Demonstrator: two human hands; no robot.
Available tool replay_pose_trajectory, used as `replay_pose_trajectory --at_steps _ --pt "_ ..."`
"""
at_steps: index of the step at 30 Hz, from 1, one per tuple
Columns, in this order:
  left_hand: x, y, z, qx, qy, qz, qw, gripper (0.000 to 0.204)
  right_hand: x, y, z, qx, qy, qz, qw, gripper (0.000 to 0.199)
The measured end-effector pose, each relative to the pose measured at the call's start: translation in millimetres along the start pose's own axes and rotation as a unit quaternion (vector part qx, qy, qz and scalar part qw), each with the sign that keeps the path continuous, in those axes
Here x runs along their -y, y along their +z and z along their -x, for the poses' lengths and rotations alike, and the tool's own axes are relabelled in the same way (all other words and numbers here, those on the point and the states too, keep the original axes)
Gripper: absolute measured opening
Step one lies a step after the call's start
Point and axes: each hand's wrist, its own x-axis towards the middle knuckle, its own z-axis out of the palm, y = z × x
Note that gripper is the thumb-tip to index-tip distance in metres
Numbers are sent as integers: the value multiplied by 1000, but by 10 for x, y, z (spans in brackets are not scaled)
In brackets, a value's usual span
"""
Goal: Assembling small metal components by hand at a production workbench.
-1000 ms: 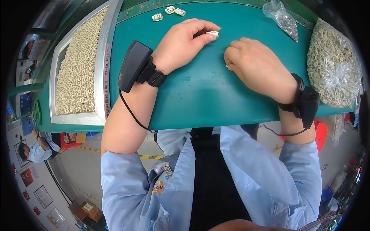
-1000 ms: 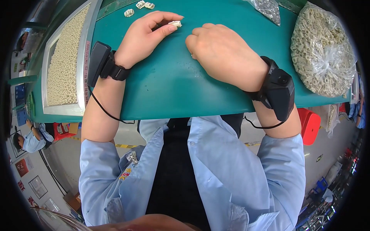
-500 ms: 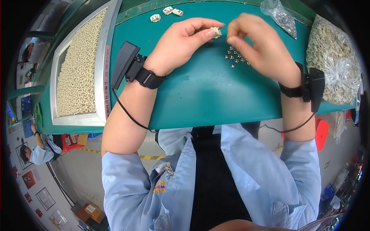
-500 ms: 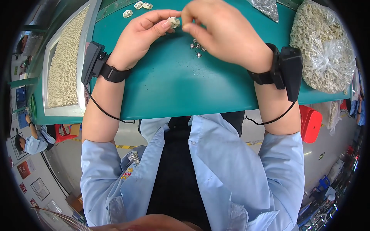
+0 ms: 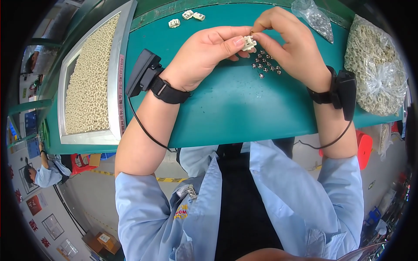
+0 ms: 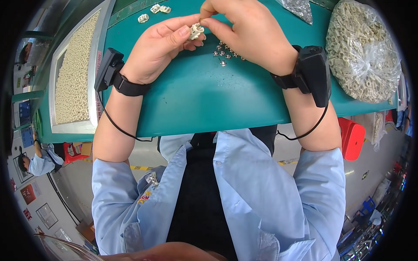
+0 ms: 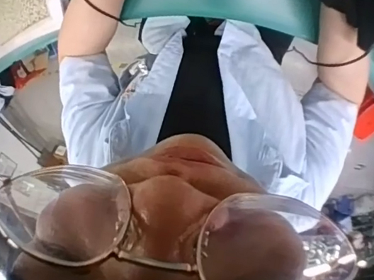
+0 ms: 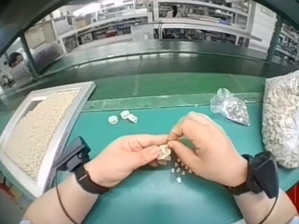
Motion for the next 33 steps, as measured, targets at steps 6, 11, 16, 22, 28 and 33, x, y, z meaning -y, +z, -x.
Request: replay_pose_trajectory --at_steps 6,11,16,22,28,33 --pt "25 -75 3 72 -5 132 989 43 -20 53 -51 -20 -13 -17 1000 16" --pt "47 -125 18 82 1 167 983 41 479 -29 -458 126 184 138 965 15" --pt "38 -85 -21 83 2 149 985 41 -4 16 -75 -16 -21 13 1000 16" --pt "47 -84 -8 24 19 60 998 33 309 -23 -231 14 177 -16 984 8" --pt "128 -144 -69 -24 41 80 996 26 601 -64 -396 52 549 -59 832 10" --pt "138 -130 -90 -36 33 60 997 24 502 -80 -222 81 554 -76 825 12"
